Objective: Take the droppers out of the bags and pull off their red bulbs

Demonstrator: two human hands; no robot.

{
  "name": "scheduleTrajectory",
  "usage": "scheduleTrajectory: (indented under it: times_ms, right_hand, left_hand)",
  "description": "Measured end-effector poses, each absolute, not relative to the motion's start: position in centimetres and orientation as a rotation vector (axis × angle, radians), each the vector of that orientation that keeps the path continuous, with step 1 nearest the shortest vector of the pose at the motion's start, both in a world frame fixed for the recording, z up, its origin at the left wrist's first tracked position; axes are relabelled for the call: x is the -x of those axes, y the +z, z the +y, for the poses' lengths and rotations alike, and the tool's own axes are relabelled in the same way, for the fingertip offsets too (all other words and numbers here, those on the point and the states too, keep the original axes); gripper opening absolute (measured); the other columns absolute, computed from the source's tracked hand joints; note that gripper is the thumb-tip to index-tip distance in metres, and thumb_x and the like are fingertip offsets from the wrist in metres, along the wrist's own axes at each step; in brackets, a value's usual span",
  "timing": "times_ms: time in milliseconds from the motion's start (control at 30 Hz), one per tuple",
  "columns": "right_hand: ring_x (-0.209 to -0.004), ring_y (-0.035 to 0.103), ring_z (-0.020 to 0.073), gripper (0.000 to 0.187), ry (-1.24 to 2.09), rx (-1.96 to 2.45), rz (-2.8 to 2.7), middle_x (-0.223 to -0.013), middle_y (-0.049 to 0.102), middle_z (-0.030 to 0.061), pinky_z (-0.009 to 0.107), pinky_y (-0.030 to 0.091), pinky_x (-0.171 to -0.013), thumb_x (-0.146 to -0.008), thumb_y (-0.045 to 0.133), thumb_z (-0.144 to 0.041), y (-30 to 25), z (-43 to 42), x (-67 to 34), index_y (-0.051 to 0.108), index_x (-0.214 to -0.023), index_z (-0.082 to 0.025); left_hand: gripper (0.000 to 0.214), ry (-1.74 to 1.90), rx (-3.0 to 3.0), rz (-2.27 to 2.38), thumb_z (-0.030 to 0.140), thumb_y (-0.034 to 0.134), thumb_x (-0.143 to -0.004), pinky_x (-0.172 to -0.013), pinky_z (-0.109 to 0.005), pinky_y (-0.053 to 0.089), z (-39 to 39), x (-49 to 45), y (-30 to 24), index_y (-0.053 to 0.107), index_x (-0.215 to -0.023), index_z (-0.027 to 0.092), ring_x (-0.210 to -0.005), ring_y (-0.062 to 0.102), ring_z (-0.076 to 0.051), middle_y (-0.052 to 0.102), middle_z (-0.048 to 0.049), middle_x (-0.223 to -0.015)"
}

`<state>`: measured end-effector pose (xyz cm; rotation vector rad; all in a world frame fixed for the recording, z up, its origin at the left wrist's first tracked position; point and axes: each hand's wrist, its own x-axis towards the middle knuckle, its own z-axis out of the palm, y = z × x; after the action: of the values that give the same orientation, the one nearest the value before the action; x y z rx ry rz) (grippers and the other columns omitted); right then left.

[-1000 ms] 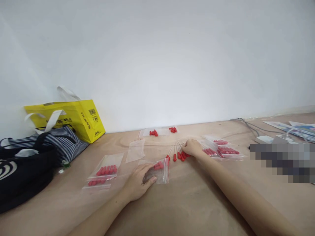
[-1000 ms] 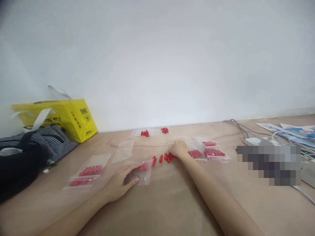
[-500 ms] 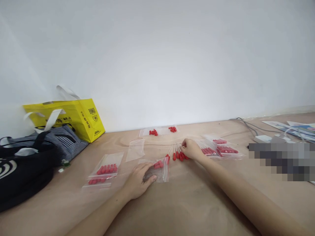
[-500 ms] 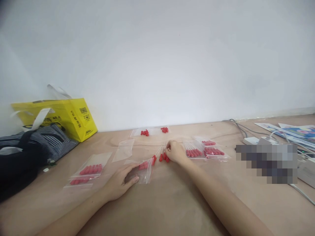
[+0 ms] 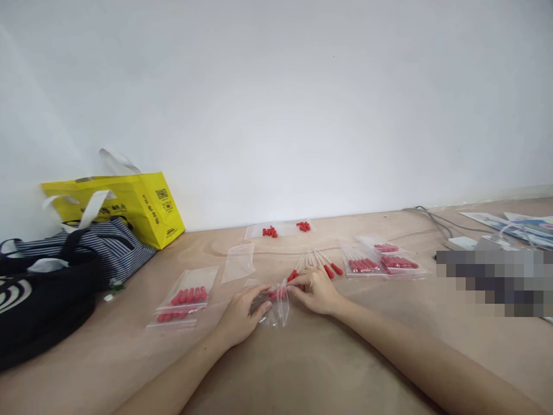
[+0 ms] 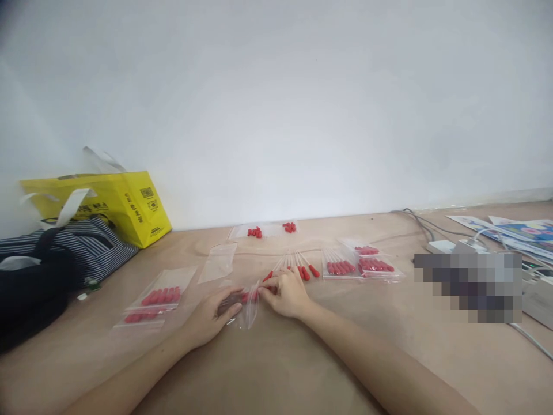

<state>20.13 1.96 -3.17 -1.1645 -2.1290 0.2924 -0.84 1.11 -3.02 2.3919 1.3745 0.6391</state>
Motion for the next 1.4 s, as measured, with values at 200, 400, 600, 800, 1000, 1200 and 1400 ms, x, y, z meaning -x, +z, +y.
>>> scheduleTrajectory:
  times_ms: [200,400,600,800,1000,1200,1400]
  right_hand:
    - [-0.071,0.049,0.0135,0.006,0.240,1.164,-2.134,-0.066,0.059,-0.0021,0.030,0.025,-0.072,-0.066,0.058,-0.026,-3.1,0.9,-20.0,0.061,-0.067,-0.021]
    - [-0.066,0.044,0.0121,0.004,0.224,1.274,-2.188,-0.061,0.057,-0.0039,0.029,0.021,-0.069,-0.061,0.055,-0.016,-3.4,0.7,-20.4,0.056,-0.058,-0.019]
    - [-0.069,0.045,0.0123,0.005,0.275,1.300,-2.185,-0.064,0.059,-0.0037,0.030,0.021,-0.072,-0.065,0.057,-0.023,-3.2,0.5,-20.7,0.059,-0.062,-0.020]
    - [-0.075,0.044,0.0153,0.021,0.249,1.337,-2.242,-0.073,0.058,-0.0007,0.029,0.021,-0.069,-0.073,0.054,-0.034,-3.2,0.5,-20.4,0.062,-0.092,-0.030]
    - [-0.085,0.043,0.0192,0.031,0.160,1.408,-2.349,-0.085,0.053,0.0038,0.032,0.022,-0.071,-0.077,0.048,-0.047,-3.2,0.6,-19.6,0.057,-0.102,-0.031]
    - [-0.088,0.042,0.0196,0.029,0.202,1.473,-2.271,-0.090,0.050,0.0039,0.033,0.025,-0.074,-0.068,0.060,-0.042,-3.5,0.9,-19.4,0.057,-0.089,-0.022]
    - [-0.089,0.042,0.0200,0.028,0.232,1.427,-2.261,-0.093,0.049,0.0045,0.035,0.027,-0.076,-0.071,0.058,-0.042,-3.6,0.9,-19.5,0.058,-0.091,-0.023]
  left_hand:
    - [0.028,0.680,-2.475,1.327,0.030,0.046,-0.079,-0.088,-0.035,0.040,1.1,0.7,-3.2,0.056,-0.103,0.021,-0.100,0.052,-0.020,0.058,-0.0052,-0.107]
    - [0.024,0.682,-2.465,1.388,0.028,0.048,-0.078,-0.085,-0.035,0.040,1.3,0.8,-3.5,0.057,-0.098,0.021,-0.096,0.052,-0.020,0.059,-0.0048,-0.103]
    - [0.019,0.705,-2.468,1.466,0.032,0.048,-0.077,-0.080,-0.035,0.041,1.2,0.7,-3.3,0.058,-0.090,0.021,-0.092,0.053,-0.020,0.061,-0.0035,-0.095]
    - [0.017,0.746,-2.496,1.397,0.031,0.050,-0.076,-0.081,-0.035,0.041,1.5,0.8,-3.5,0.059,-0.087,0.021,-0.091,0.053,-0.020,0.062,-0.0034,-0.093]
    - [0.019,0.712,-2.408,1.250,0.028,0.051,-0.076,-0.084,-0.033,0.041,1.3,0.7,-3.1,0.059,-0.090,0.020,-0.094,0.054,-0.018,0.061,-0.0041,-0.100]
    - [0.033,0.579,-2.426,1.267,0.033,0.048,-0.078,-0.094,-0.038,0.035,0.8,0.7,-2.7,0.055,-0.108,0.022,-0.109,0.047,-0.020,0.054,-0.0049,-0.117]
    - [0.038,0.500,-2.504,1.236,0.036,0.043,-0.082,-0.100,-0.042,0.027,0.6,0.8,-2.6,0.049,-0.117,0.023,-0.116,0.040,-0.020,0.047,-0.0040,-0.125]
